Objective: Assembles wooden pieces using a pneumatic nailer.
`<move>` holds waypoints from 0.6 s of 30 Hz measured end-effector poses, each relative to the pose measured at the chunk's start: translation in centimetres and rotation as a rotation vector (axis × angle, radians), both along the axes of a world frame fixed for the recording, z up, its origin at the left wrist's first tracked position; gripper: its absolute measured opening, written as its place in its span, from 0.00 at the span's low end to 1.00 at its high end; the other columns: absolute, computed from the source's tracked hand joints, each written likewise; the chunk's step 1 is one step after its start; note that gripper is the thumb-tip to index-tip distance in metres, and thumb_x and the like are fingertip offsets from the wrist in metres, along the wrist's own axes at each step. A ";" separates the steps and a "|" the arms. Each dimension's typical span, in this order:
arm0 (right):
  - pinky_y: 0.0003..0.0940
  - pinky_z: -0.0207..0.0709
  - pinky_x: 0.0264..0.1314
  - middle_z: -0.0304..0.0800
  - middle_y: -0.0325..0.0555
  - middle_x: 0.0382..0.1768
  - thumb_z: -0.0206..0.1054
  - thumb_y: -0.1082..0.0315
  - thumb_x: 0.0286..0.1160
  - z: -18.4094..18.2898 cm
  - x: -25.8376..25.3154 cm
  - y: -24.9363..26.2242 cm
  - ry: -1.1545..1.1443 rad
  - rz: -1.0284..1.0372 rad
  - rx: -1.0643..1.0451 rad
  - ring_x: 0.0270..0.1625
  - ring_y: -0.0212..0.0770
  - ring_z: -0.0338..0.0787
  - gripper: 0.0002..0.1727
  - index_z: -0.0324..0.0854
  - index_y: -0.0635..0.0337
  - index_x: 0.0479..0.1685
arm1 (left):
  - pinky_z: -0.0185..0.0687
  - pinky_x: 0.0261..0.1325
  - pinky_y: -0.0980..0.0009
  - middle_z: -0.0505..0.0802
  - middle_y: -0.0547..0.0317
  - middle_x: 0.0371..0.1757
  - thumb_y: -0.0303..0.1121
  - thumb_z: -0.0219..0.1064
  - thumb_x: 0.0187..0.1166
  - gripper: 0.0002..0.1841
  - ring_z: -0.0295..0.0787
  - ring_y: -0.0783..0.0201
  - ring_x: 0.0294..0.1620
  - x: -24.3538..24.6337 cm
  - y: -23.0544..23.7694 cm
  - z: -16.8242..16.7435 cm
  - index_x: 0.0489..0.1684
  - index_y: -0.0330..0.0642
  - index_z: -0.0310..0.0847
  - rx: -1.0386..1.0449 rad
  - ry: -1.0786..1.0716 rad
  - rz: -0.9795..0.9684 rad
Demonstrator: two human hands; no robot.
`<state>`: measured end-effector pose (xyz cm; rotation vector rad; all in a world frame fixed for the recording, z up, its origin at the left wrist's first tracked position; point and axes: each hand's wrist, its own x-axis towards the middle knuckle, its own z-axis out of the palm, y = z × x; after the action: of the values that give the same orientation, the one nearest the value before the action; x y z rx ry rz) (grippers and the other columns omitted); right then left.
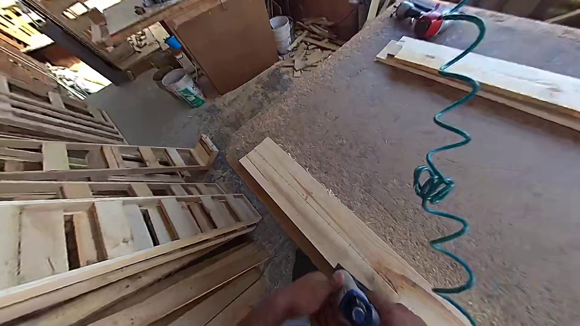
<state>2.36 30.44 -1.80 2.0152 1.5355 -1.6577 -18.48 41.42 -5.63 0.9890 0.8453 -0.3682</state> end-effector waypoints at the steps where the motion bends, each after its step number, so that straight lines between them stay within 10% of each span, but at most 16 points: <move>1: 0.72 0.82 0.52 0.94 0.61 0.45 0.73 0.43 0.71 -0.1 -1.4 2.7 0.051 -0.065 -0.014 0.50 0.65 0.94 0.34 0.79 0.58 0.70 | 0.93 0.44 0.52 0.95 0.47 0.36 0.64 0.37 0.90 0.40 0.96 0.53 0.35 -1.5 3.7 0.4 0.52 0.31 0.83 0.134 0.049 0.008; 5: 0.61 0.86 0.45 0.93 0.46 0.38 0.72 0.37 0.68 0.1 -6.5 12.9 0.104 -0.254 0.001 0.43 0.51 0.94 0.32 0.81 0.49 0.63 | 0.89 0.57 0.46 0.95 0.49 0.44 0.52 0.58 0.89 0.23 0.95 0.53 0.47 -6.3 19.1 -0.5 0.54 0.39 0.88 0.909 0.300 0.109; 9: 0.59 0.86 0.50 0.91 0.47 0.44 0.67 0.37 0.74 0.7 -9.7 22.6 0.052 -0.209 -0.082 0.49 0.51 0.93 0.32 0.76 0.50 0.67 | 0.64 0.87 0.42 0.79 0.50 0.83 0.59 0.56 0.86 0.33 0.68 0.48 0.88 -9.1 32.1 -6.9 0.79 0.43 0.77 1.482 0.319 -0.007; 12: 0.60 0.85 0.52 0.91 0.50 0.48 0.65 0.38 0.77 0.4 -11.4 27.1 0.015 -0.153 -0.167 0.53 0.54 0.93 0.31 0.75 0.52 0.68 | 0.43 0.93 0.36 0.58 0.48 0.96 0.69 0.48 0.82 0.43 0.42 0.42 0.97 -9.8 36.6 -11.6 0.91 0.48 0.62 1.594 0.393 -0.133; 18: 0.60 0.85 0.52 0.92 0.51 0.50 0.64 0.39 0.78 -0.6 -11.9 30.8 0.004 -0.143 -0.285 0.54 0.55 0.93 0.34 0.70 0.51 0.75 | 0.48 0.92 0.40 0.68 0.54 0.92 0.72 0.46 0.81 0.44 0.53 0.50 0.95 -10.0 36.9 -13.6 0.92 0.52 0.62 1.601 0.409 -0.101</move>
<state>-9.54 61.22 -2.38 2.0062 1.1021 -1.8130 -28.51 78.34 -19.23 2.4842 1.4801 0.1318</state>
